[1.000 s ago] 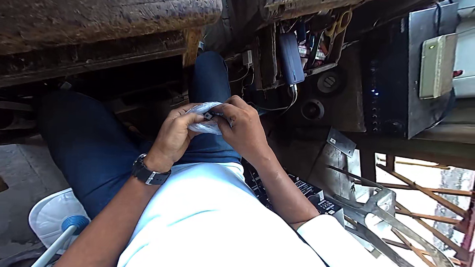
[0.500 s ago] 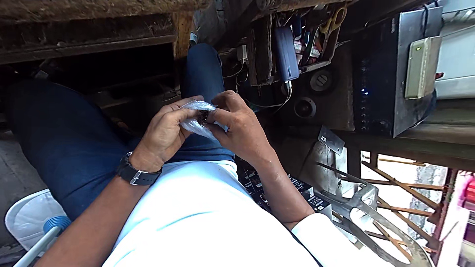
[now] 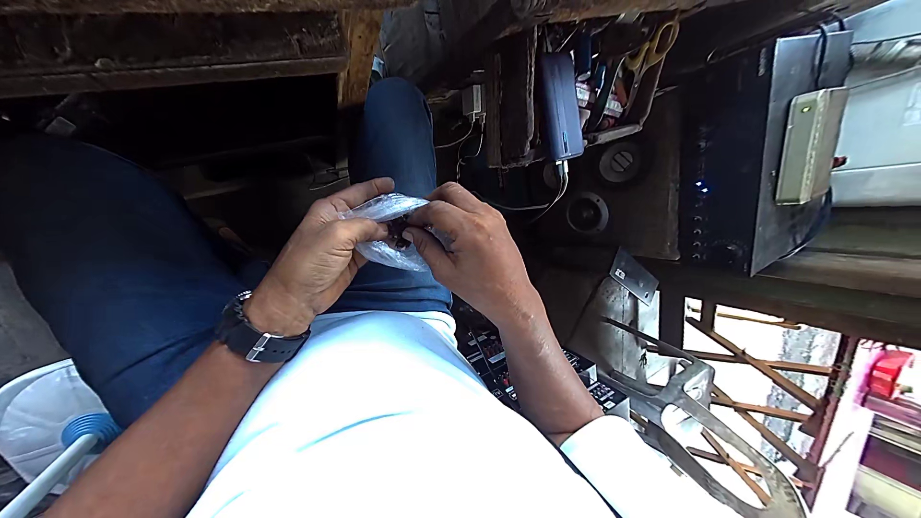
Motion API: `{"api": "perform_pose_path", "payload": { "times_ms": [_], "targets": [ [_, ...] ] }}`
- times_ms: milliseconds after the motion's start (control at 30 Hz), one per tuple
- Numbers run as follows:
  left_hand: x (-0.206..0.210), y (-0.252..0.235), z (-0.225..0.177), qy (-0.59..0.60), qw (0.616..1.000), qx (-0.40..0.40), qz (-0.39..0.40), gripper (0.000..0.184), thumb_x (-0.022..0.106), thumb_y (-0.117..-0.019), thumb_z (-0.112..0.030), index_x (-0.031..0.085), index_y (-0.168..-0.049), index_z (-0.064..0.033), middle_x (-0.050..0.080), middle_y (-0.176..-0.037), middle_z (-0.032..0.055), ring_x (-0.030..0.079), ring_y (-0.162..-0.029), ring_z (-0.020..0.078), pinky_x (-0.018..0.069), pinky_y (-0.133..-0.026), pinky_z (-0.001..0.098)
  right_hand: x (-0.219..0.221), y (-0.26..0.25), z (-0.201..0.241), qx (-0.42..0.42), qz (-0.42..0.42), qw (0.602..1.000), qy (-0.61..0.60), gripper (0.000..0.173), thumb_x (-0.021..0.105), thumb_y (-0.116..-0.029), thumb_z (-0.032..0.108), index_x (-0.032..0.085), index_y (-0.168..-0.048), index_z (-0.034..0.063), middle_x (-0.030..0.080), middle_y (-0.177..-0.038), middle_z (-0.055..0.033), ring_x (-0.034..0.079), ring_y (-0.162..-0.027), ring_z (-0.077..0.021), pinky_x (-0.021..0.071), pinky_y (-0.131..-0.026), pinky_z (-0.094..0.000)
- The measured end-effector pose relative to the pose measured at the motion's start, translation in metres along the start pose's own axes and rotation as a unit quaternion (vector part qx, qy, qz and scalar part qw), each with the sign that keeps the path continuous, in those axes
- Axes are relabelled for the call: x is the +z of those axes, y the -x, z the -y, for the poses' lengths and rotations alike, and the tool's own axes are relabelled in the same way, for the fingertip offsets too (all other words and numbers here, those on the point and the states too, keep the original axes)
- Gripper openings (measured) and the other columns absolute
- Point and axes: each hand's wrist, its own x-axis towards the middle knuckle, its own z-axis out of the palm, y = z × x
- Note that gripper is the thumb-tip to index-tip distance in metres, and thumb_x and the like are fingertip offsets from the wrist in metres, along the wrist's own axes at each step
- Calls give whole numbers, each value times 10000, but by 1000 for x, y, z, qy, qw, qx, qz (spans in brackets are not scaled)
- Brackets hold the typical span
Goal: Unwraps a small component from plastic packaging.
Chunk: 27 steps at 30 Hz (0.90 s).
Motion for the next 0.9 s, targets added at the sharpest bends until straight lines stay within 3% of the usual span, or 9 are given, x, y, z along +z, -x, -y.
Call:
{"api": "perform_pose_path", "payload": {
  "times_ms": [200, 367, 433, 567, 667, 767, 900],
  "targets": [
    [0, -1, -1, -10, 1000, -21, -6, 447, 491, -1001, 36, 513, -1443, -20, 686, -1208, 132, 708, -1002, 180, 606, -866, 334, 4, -2, 0, -9, -16, 1000, 9, 109, 699, -913, 47, 759, -1001, 70, 672, -1001, -88, 665, -929, -184, 577, -776, -326],
    [0, 0, -2, -5, 1000, -24, 0, 423, 487, -1021, 9, 514, -1442, -22, 687, -1199, 122, 709, -993, 174, 606, -868, 329, 6, -4, 1, -15, -9, 999, 27, 199, 724, -932, 138, 770, -1125, 131, 661, -1052, -89, 659, -938, -186, 572, -749, -342],
    [1, 1, -3, -11, 1000, -21, 4, 416, 489, -1020, 9, 523, -1434, -14, 691, -1200, 128, 709, -999, 177, 603, -879, 334, 9, -5, -2, -22, -13, 999, 35, 163, 715, -958, 214, 780, -1094, 153, 667, -1053, -87, 655, -954, -185, 567, -770, -343],
    [6, 4, -3, -61, 998, -4, 5, 392, 477, -1017, 22, 561, -1399, -3, 703, -1179, 122, 711, -999, 180, 604, -890, 340, 12, -6, -1, -20, -15, 998, 51, 133, 674, -983, 206, 786, -1040, 163, 670, -1057, -82, 653, -980, -185, 563, -786, -338],
    [7, 5, -3, -75, 997, 7, 2, 376, 492, -1017, 15, 575, -1384, 3, 707, -1174, 122, 708, -1010, 177, 601, -900, 341, 10, -7, -1, -17, 0, 999, 41, 142, 658, -975, 171, 779, -1048, 154, 666, -1116, -88, 642, -1051, -193, 562, -837, -342],
    [5, 4, -4, -58, 998, 3, -3, 386, 481, -1021, 20, 556, -1399, -2, 696, -1193, 115, 707, -1017, 173, 602, -898, 337, 9, -7, -7, -18, -7, 999, -48, 121, 674, -967, 129, 769, -1039, 111, 650, -1178, -108, 619, -1128, -211, 559, -916, -363],
    [4, 4, -4, -33, 999, 1, -6, 393, 471, -1012, 40, 562, -1392, -2, 685, -1215, 131, 700, -1037, 189, 595, -917, 355, 7, -7, -14, -4, -44, 982, -185, 118, 687, -953, 109, 776, -1026, 82, 624, -1276, -144, 545, -1253, -270, 472, -1058, -436]
  ]
}}
